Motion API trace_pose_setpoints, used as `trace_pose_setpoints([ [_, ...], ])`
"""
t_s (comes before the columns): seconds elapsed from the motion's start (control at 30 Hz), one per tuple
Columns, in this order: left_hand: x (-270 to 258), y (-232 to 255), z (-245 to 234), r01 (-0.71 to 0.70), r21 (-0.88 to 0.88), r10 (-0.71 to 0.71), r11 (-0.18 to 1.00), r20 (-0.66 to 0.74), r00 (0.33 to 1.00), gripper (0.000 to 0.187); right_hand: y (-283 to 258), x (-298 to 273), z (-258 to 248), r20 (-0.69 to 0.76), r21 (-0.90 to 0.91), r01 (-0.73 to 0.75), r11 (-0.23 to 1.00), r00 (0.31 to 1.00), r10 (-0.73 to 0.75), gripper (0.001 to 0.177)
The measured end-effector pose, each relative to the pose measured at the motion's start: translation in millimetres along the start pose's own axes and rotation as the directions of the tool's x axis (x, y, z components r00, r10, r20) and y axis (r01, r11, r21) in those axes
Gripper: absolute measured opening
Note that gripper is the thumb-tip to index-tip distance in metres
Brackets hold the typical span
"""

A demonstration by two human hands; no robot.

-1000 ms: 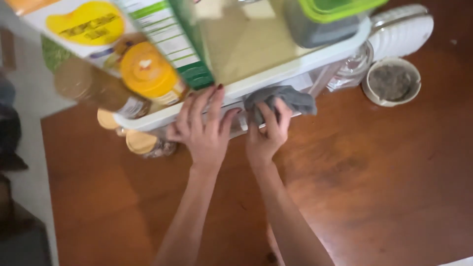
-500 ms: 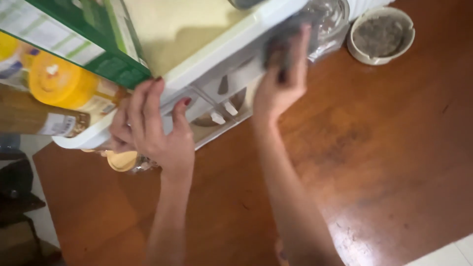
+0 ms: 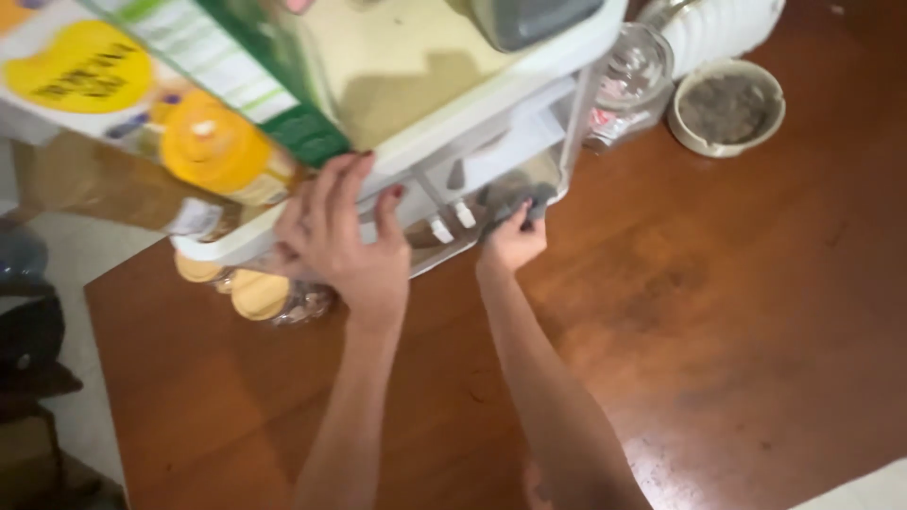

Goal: Organizing various food containers and cleaning a table.

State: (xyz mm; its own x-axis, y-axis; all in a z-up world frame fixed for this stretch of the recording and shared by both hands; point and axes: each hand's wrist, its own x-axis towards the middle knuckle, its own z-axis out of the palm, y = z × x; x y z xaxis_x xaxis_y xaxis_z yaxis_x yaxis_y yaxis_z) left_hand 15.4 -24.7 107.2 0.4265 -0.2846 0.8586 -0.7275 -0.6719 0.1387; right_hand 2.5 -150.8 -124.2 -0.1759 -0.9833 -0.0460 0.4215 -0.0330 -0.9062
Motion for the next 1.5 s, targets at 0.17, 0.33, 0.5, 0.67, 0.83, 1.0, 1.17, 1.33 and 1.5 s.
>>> trace_pose_setpoints([
  [0.17,7,11,-10,0.094,-0.150,-0.083,0.984,0.079,0.993,0.036,-77,-52,-17,0.298,-0.060,-0.124,0.990,0.945,0.136,0.022],
  [0.33,9,14,-15,0.121,-0.109,-0.112,0.987,0.088,0.990,0.036,-252,-58,32,0.620,-0.025,0.493,0.870,0.690,-0.373,0.036],
  [0.5,9,13,-12,0.151,-0.170,-0.134,0.974,0.107,0.985,0.037,-309,-12,104,0.912,-0.079,0.782,0.619,0.307,-0.272,0.040],
  [0.67,12,19,-11,0.160,-0.132,-0.149,0.978,0.087,0.985,0.035,-260,20,161,0.983,-0.163,0.924,0.346,0.184,-0.028,0.033],
  [0.83,13,18,-17,0.160,-0.156,-0.144,0.975,0.110,0.984,0.034,-266,33,140,0.996,-0.073,0.948,0.310,0.087,-0.032,0.023],
  [1.0,9,17,-9,0.159,-0.137,-0.144,0.978,0.114,0.983,0.034,-274,35,157,0.999,-0.039,0.938,0.345,0.049,-0.021,0.022],
  [1.17,1,18,-3,0.184,-0.202,-0.159,0.962,0.132,0.978,0.036,-260,33,152,0.995,-0.070,0.898,0.434,0.035,0.088,0.028],
  [1.33,3,22,-5,0.203,-0.220,-0.176,0.954,0.137,0.975,0.035,-298,42,125,0.987,0.048,0.804,0.593,-0.130,0.097,0.031],
  [1.5,7,21,-7,0.227,-0.241,-0.195,0.944,0.152,0.969,0.037,-310,42,135,0.967,0.136,0.808,0.573,-0.233,0.099,0.042],
])
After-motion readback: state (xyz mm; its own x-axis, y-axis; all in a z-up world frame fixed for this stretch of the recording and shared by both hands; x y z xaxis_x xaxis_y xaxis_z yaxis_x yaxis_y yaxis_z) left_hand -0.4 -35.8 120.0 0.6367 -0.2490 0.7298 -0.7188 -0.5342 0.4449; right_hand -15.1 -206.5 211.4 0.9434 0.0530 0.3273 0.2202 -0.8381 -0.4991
